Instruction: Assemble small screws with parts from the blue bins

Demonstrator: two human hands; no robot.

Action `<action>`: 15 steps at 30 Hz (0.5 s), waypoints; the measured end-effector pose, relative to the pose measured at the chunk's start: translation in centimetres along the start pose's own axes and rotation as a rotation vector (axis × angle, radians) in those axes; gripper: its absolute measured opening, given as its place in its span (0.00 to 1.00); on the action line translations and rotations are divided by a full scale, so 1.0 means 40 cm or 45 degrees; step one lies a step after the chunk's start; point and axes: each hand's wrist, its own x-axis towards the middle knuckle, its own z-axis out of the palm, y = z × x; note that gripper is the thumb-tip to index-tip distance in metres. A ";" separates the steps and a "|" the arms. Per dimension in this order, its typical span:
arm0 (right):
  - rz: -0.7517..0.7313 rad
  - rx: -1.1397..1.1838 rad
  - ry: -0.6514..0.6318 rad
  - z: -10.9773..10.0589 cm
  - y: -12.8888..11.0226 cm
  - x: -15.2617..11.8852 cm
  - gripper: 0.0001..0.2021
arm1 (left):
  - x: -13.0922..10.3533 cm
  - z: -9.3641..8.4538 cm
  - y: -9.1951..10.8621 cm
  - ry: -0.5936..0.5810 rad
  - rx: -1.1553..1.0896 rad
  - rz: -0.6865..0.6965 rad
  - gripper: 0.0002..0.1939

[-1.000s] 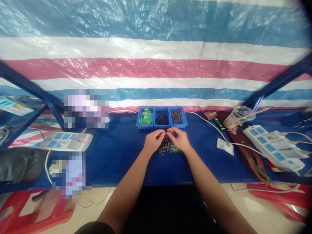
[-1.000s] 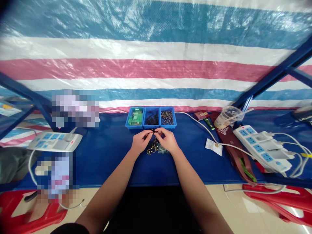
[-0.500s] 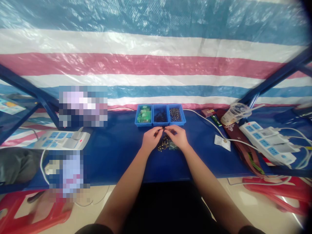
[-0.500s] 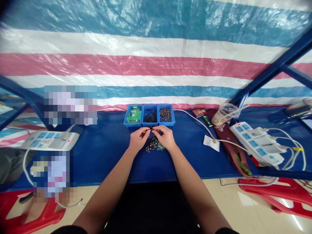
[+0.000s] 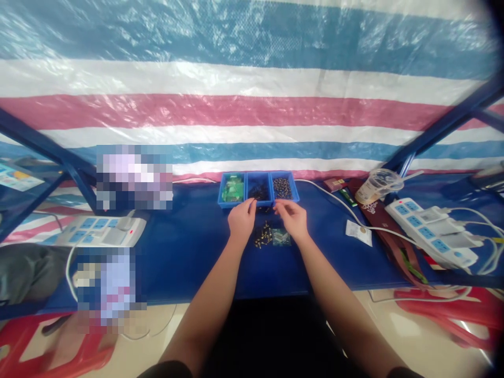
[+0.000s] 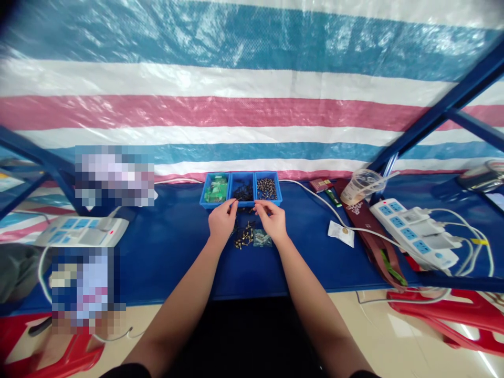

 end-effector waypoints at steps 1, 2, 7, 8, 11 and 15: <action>-0.002 0.031 0.037 -0.002 -0.006 0.003 0.16 | 0.001 0.005 -0.002 0.001 0.033 0.009 0.17; -0.011 0.052 0.069 -0.004 -0.011 0.007 0.16 | 0.002 0.009 -0.004 -0.003 0.058 0.016 0.17; -0.121 0.104 0.121 -0.015 -0.071 0.024 0.17 | -0.007 0.007 -0.016 -0.057 0.073 0.037 0.16; -0.165 0.114 0.117 -0.015 -0.101 0.023 0.17 | -0.011 0.003 -0.017 -0.061 0.062 0.038 0.16; -0.367 0.073 0.083 -0.017 -0.244 0.009 0.19 | -0.021 -0.010 -0.017 -0.139 -0.009 0.069 0.15; -0.641 0.062 0.126 -0.068 -0.470 -0.030 0.31 | -0.027 -0.015 -0.011 -0.341 -0.069 0.181 0.12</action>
